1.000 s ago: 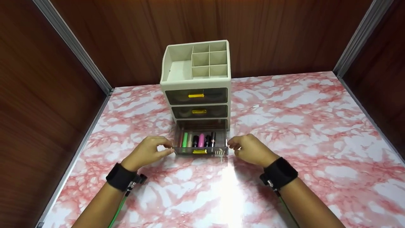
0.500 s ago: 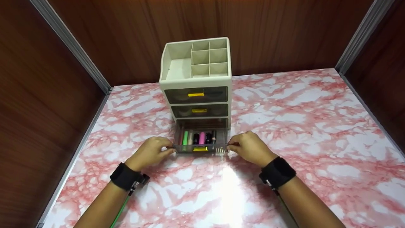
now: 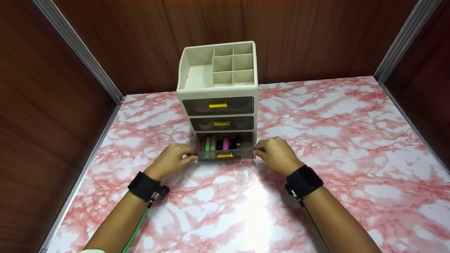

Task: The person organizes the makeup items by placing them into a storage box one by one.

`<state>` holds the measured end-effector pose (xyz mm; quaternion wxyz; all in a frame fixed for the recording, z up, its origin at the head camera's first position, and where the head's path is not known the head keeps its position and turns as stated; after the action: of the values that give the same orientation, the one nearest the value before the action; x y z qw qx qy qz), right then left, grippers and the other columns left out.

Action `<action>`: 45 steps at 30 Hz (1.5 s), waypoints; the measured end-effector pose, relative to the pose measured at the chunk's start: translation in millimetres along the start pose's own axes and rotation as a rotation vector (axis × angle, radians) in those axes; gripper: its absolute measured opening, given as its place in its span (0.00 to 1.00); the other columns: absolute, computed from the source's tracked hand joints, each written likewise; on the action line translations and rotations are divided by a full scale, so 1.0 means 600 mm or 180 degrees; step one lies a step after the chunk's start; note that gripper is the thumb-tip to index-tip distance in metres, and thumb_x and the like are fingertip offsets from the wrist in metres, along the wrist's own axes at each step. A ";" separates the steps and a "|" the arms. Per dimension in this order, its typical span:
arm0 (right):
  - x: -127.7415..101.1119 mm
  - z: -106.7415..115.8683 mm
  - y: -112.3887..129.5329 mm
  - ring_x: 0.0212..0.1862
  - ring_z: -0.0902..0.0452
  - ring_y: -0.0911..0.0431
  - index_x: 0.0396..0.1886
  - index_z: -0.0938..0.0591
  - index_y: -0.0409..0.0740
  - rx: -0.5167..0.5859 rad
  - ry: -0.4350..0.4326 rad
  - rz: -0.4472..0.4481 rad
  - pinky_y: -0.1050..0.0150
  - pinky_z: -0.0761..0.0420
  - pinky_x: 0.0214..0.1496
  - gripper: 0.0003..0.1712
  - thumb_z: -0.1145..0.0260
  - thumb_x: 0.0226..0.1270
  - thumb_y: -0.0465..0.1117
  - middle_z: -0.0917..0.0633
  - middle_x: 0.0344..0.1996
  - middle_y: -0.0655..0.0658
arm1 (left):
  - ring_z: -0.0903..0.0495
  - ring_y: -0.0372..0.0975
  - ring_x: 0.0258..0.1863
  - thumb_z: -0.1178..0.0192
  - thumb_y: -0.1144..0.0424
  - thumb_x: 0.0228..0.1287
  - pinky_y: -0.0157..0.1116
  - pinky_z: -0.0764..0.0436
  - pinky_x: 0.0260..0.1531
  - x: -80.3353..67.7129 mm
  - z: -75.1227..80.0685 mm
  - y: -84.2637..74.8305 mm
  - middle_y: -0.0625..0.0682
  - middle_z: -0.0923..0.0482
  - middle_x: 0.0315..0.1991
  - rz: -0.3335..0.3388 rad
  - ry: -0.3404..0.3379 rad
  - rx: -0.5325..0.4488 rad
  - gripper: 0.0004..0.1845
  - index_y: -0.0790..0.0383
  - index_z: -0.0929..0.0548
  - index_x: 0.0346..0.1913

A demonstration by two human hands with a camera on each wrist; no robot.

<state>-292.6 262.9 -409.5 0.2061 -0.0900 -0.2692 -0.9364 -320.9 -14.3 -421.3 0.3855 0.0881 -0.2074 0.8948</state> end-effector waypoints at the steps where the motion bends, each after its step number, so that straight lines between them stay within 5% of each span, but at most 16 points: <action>1: 0.003 0.000 -0.001 0.27 0.21 0.62 0.30 0.11 0.44 -0.0006 -0.0016 0.0013 0.62 0.20 0.30 0.03 0.29 0.62 0.38 0.14 0.26 0.53 | 0.20 0.38 0.29 0.34 0.57 0.64 0.37 0.21 0.32 0.002 0.000 0.003 0.45 0.17 0.28 0.0023 -0.0007 -0.0004 0.08 0.57 0.15 0.30; 16: 0.041 0.000 -0.024 0.27 0.22 0.59 0.29 0.12 0.45 -0.0049 -0.0191 -0.0045 0.59 0.23 0.31 0.04 0.30 0.63 0.37 0.13 0.26 0.52 | 0.24 0.36 0.22 0.35 0.54 0.65 0.38 0.23 0.26 0.036 -0.002 0.045 0.42 0.22 0.21 0.0474 -0.0166 0.0020 0.14 0.54 0.18 0.23; 32: 0.061 -0.003 -0.058 0.33 0.20 0.52 0.36 0.11 0.42 0.0014 -0.0145 -0.0611 0.53 0.24 0.37 0.14 0.33 0.66 0.48 0.12 0.31 0.46 | 0.25 0.37 0.19 0.36 0.50 0.64 0.39 0.27 0.19 0.050 0.007 0.076 0.42 0.25 0.15 0.0933 -0.0392 0.0179 0.18 0.52 0.19 0.17; 45: 0.070 -0.005 -0.058 0.28 0.23 0.53 0.32 0.12 0.43 -0.0184 -0.0155 -0.0524 0.55 0.28 0.33 0.12 0.34 0.67 0.47 0.14 0.27 0.49 | 0.27 0.37 0.17 0.37 0.50 0.63 0.38 0.29 0.18 0.062 0.008 0.083 0.41 0.28 0.13 0.0917 -0.0396 0.0123 0.18 0.50 0.20 0.16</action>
<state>-345.8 273.9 -416.2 0.1192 -0.0962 -0.2535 -0.9551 -382.5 -22.8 -420.4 0.2378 0.1200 -0.2241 0.9374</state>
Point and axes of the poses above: each hand's wrist, its own x-axis towards the middle knuckle, its own z-axis out of the back of the hand, y = z × x, the point moved 8 cm from there along x, towards the middle knuckle
